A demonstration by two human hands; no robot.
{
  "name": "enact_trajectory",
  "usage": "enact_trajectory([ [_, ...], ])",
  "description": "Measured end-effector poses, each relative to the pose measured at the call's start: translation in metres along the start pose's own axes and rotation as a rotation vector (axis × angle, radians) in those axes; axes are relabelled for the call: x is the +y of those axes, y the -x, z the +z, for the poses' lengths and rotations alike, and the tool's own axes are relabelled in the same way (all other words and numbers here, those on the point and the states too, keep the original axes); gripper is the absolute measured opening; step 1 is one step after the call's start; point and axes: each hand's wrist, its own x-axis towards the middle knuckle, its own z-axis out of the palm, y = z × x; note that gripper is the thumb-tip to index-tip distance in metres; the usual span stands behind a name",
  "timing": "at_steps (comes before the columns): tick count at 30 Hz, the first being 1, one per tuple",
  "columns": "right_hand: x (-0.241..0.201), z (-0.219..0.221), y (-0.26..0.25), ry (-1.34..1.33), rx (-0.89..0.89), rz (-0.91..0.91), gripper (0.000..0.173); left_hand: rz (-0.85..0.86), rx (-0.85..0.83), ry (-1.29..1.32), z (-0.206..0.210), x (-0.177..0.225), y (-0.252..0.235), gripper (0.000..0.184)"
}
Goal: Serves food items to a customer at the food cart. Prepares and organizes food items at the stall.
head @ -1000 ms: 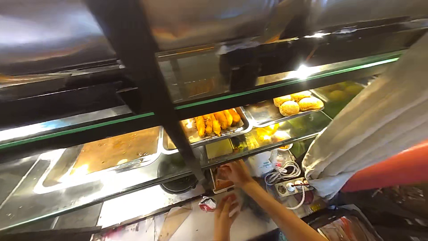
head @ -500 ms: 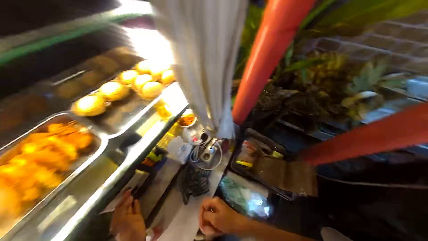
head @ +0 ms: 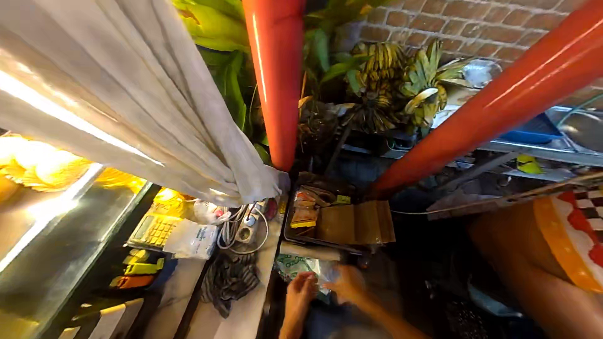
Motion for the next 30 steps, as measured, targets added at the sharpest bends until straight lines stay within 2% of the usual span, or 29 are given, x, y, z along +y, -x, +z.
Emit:
enact_trajectory([
  [1,-0.004,0.009,-0.006,-0.015,0.027,0.006,0.068,-0.06,-0.052,-0.096,0.007,-0.008,-0.008,0.033],
  [4,-0.001,0.023,-0.027,-0.098,0.121,-0.051,0.044,-0.148,-0.096,-0.299,0.015,-0.019,-0.024,0.04],
  [6,0.0,0.008,-0.02,-0.073,0.07,-0.134,0.037,-0.19,-0.108,-0.339,0.015,-0.015,-0.027,0.04],
  [9,-0.01,-0.034,0.006,0.118,-0.104,-0.111,0.032,-0.309,-0.2,-0.218,0.024,0.004,-0.024,0.04],
  [12,-0.019,-0.057,0.022,0.101,-0.042,-0.073,0.029,-0.387,-0.256,-0.036,0.039,0.015,-0.027,0.046],
  [14,-0.022,-0.068,0.025,0.051,0.02,-0.096,0.032,-0.41,-0.221,0.06,0.046,0.016,-0.033,0.049],
  [16,-0.028,-0.085,0.031,0.077,0.01,-0.101,0.03,-0.423,-0.158,0.122,0.049,0.017,-0.037,0.052],
  [19,-0.038,-0.118,0.05,0.137,-0.002,-0.102,0.031,-0.407,-0.11,0.161,0.045,0.011,-0.044,0.052],
  [23,-0.039,-0.158,0.081,0.122,0.129,-0.249,0.026,-0.362,-0.094,0.257,0.037,0.007,-0.042,0.048],
  [28,-0.034,-0.181,0.113,-0.23,0.236,-0.486,0.028,-0.336,-0.115,0.129,0.026,0.016,-0.019,0.049],
  [30,-0.032,-0.181,0.124,-0.381,0.247,-0.655,0.026,-0.133,-0.077,-0.02,0.015,0.029,0.0,0.047],
])
